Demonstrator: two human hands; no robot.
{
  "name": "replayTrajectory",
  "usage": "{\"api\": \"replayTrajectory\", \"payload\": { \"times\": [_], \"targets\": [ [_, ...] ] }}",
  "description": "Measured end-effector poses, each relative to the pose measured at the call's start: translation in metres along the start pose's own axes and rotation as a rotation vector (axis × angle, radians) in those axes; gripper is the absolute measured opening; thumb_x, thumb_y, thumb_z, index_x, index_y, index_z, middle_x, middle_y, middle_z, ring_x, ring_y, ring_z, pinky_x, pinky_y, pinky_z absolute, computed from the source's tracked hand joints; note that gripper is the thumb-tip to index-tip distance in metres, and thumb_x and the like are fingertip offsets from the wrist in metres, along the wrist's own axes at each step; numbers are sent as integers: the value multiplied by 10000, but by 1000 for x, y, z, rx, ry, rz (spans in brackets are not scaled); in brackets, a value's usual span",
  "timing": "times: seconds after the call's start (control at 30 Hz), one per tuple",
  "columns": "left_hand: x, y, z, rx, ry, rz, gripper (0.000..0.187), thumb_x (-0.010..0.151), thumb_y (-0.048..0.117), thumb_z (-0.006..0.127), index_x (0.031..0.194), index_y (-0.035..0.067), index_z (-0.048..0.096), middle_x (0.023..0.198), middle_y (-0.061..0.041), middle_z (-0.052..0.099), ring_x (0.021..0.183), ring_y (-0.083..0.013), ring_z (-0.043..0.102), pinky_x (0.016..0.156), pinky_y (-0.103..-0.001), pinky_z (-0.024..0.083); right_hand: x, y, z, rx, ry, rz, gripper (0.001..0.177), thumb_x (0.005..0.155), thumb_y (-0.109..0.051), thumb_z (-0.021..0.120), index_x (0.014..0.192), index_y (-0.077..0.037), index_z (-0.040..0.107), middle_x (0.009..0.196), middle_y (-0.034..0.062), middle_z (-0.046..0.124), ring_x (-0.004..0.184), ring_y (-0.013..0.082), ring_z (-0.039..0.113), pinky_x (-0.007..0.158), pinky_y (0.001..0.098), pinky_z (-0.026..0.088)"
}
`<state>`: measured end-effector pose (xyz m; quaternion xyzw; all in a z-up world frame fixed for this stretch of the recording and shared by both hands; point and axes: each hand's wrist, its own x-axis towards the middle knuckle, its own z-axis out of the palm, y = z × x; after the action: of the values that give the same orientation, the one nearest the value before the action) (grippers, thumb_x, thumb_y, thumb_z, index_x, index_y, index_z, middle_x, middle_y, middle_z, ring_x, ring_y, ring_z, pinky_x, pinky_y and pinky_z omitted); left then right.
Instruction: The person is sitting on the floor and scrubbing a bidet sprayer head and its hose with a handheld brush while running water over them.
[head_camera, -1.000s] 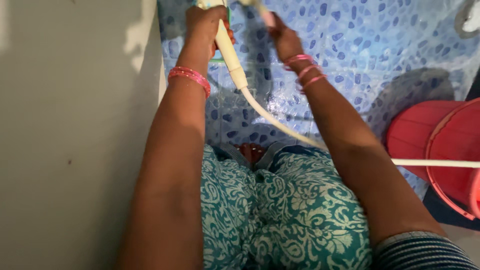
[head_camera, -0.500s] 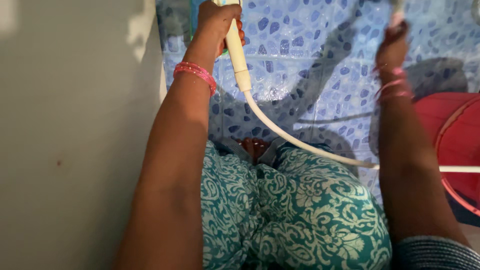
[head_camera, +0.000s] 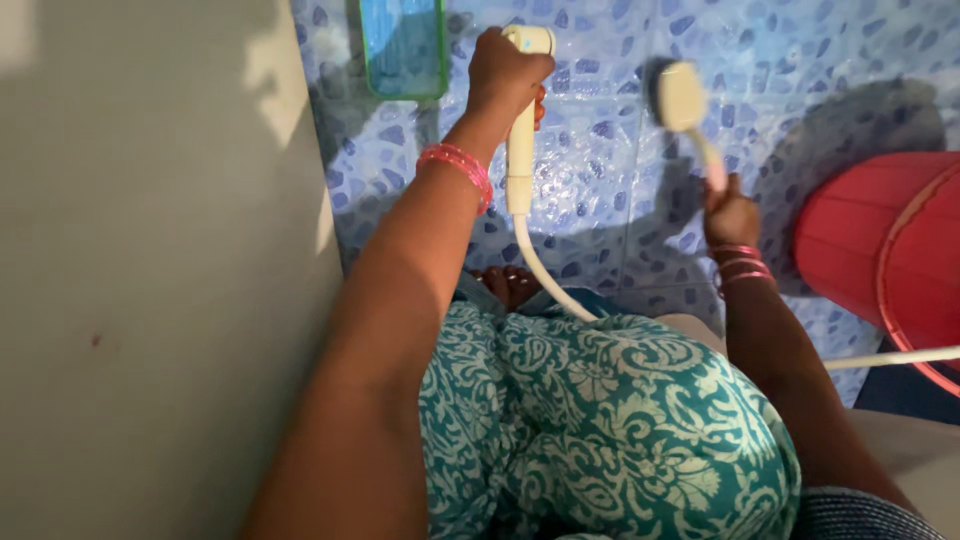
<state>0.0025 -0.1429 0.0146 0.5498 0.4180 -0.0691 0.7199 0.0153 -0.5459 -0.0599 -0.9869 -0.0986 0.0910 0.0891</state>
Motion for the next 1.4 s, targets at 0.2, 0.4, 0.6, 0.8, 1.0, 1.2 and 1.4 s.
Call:
{"api": "replayTrajectory", "payload": {
  "times": [0.2,0.4,0.6,0.8,1.0,1.2,1.4],
  "targets": [
    [5,1,-8,-78,20,49,302,732,9,685,985,-12,522,551,-136,569,371,-240,560,316,-419,487,4,0,-15,40,281,185,437,1104,-455,636,1091,-18,635,841,317,669,791,535,648,643,614,498],
    [-1,-2,-4,-46,-73,-8,218,736,-6,659,917,-44,543,555,-138,571,384,-243,576,331,-423,498,-32,7,13,-72,-205,20,506,1005,-555,616,1071,-55,659,850,309,694,849,544,655,739,621,521],
    [2,-7,-5,20,-73,-60,139,732,-3,673,818,-29,567,554,-135,590,390,-252,607,351,-439,519,-28,35,-22,-170,-10,309,567,1063,-612,571,1131,-58,672,900,343,680,877,575,638,755,649,502],
    [5,-9,-9,4,-126,-98,106,744,-11,665,811,-52,594,566,-125,579,400,-253,595,366,-439,520,4,9,-35,-77,189,646,610,1021,-615,522,1038,-31,697,962,289,706,902,519,679,745,618,527],
    [5,-8,-6,5,-103,-104,123,747,-15,657,829,-37,568,561,-131,569,399,-260,592,365,-441,519,-17,-30,43,317,-43,374,525,1021,-511,491,1129,-8,596,796,262,699,765,443,739,628,546,575],
    [4,-11,-7,34,-115,-109,107,757,-4,662,829,-38,590,569,-121,564,406,-253,586,374,-441,506,-12,-41,62,-39,-36,33,502,1047,-536,556,1065,-35,597,772,300,683,755,538,664,646,624,514],
    [5,-16,-12,5,-126,-70,116,749,-1,667,824,-23,581,567,-117,571,407,-248,594,378,-440,531,21,-10,-10,-195,134,281,587,1076,-606,540,1072,-22,598,844,314,694,780,543,658,650,653,497]
  ]
}}
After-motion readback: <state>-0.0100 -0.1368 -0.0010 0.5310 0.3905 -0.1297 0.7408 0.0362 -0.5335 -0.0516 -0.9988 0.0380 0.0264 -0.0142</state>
